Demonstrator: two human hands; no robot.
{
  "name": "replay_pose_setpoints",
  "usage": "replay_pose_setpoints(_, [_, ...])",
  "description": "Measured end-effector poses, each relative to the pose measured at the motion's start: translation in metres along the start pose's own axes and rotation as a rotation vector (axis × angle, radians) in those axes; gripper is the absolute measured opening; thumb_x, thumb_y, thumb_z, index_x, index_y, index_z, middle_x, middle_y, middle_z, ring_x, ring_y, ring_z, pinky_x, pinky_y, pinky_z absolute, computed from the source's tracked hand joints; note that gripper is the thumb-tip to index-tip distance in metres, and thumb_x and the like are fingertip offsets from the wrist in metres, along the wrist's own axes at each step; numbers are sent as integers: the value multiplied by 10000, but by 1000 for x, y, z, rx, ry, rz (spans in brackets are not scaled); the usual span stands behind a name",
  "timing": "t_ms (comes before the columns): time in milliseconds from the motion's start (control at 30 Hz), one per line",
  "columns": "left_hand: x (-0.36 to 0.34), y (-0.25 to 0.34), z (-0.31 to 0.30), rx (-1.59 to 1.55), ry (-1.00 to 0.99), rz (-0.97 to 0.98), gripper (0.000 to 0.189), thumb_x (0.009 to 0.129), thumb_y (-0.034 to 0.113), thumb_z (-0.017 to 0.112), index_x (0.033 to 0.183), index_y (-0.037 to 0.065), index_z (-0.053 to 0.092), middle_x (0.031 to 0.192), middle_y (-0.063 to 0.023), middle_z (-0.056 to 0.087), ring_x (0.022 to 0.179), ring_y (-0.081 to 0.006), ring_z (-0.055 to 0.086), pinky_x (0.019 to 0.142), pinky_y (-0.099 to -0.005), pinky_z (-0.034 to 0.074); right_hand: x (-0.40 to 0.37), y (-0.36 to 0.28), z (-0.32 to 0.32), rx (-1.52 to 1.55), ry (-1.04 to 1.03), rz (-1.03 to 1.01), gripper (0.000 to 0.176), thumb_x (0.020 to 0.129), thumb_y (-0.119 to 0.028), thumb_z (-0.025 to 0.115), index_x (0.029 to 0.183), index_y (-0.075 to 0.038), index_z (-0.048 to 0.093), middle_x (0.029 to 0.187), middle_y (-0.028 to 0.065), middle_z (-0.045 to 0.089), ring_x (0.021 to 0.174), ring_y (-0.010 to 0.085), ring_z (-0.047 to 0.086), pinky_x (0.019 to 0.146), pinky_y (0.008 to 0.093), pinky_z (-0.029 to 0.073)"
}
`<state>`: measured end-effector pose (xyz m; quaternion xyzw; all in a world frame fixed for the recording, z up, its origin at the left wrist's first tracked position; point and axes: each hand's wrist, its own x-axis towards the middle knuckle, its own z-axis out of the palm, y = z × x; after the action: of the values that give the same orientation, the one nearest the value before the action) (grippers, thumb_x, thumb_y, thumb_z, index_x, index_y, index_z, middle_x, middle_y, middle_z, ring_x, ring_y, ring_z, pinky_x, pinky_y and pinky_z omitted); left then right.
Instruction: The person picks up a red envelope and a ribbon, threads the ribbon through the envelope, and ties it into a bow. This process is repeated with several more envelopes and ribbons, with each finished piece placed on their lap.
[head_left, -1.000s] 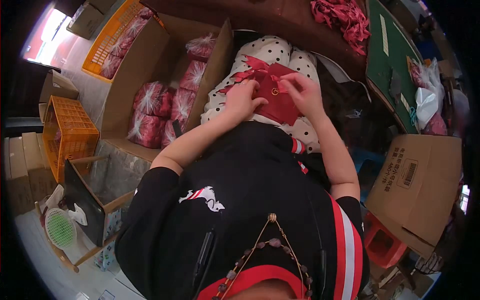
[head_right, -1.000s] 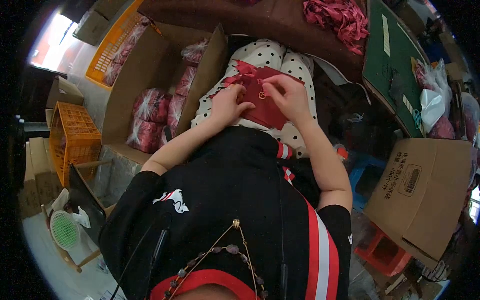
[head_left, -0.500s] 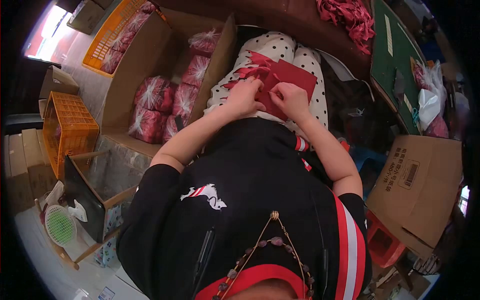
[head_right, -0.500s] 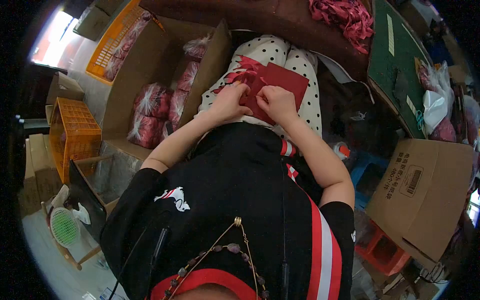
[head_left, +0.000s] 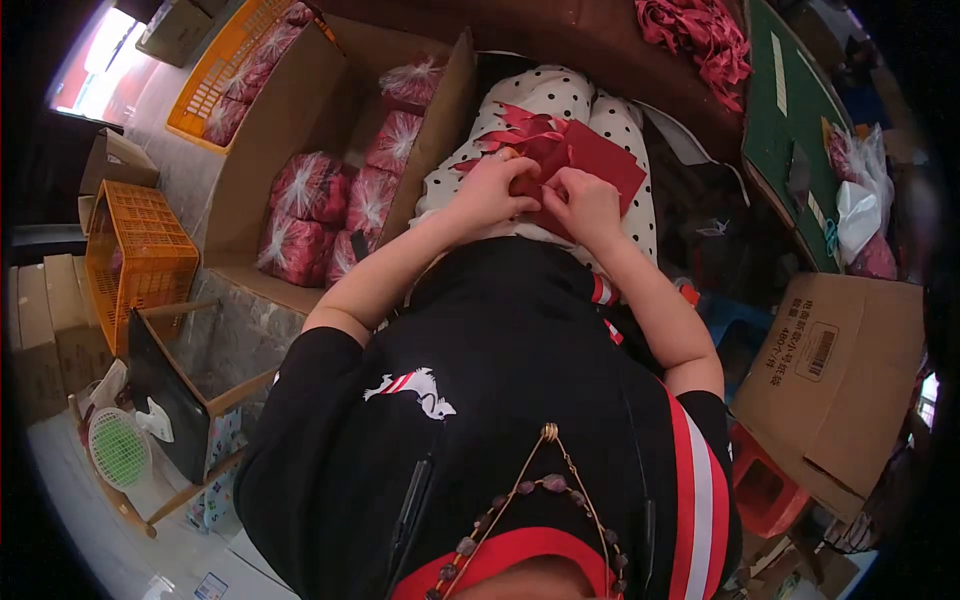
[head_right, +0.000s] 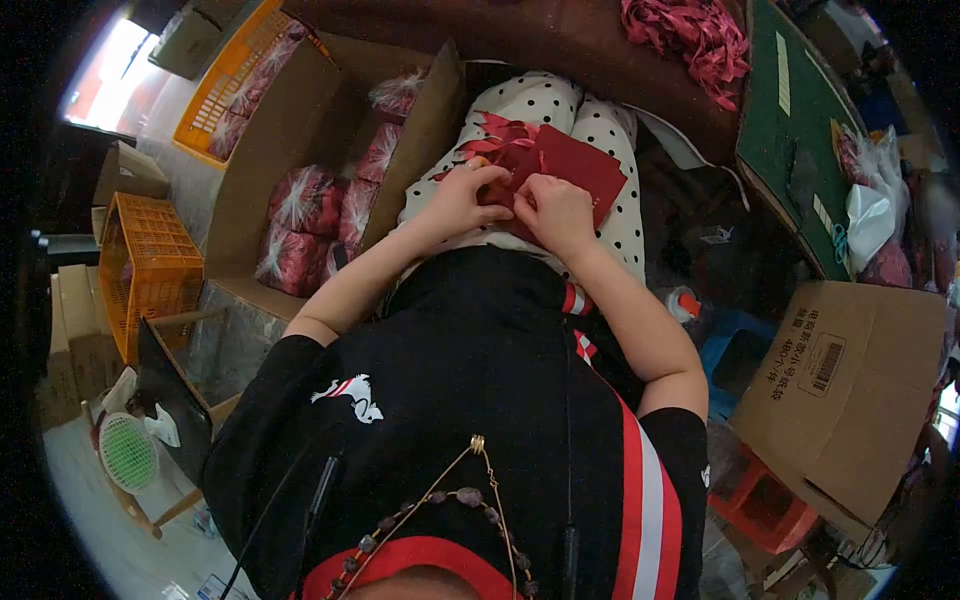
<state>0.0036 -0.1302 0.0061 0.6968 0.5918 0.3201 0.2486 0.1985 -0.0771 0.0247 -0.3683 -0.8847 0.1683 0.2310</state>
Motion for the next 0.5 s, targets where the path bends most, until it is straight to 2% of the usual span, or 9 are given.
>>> replay_pose_setpoints(100, [3,-10,3,-137,21,42,424,709,230,818,1092,86,709,978,-128,655,945,-307,642,842,-395,512,-1,-5,-4,28,29,36,145,823,-213,699,801,-82,641,788,93,691,745,292,691,645,429,543])
replay_pose_setpoints(267, [2,0,-4,-130,47,-77,341,741,224,780,1049,85,738,891,-68,691,875,-257,671,806,-366,522,0,-3,-4,55,45,71,148,824,-213,700,791,-82,640,772,95,687,738,292,689,641,429,540])
replay_pose_setpoints(500, [0,5,-3,-193,40,-64,299,749,203,749,1022,82,739,851,-77,686,845,-261,669,791,-374,522,0,1,3,7,105,-32,144,824,-200,717,802,-72,653,750,105,671,674,284,673,622,400,525])
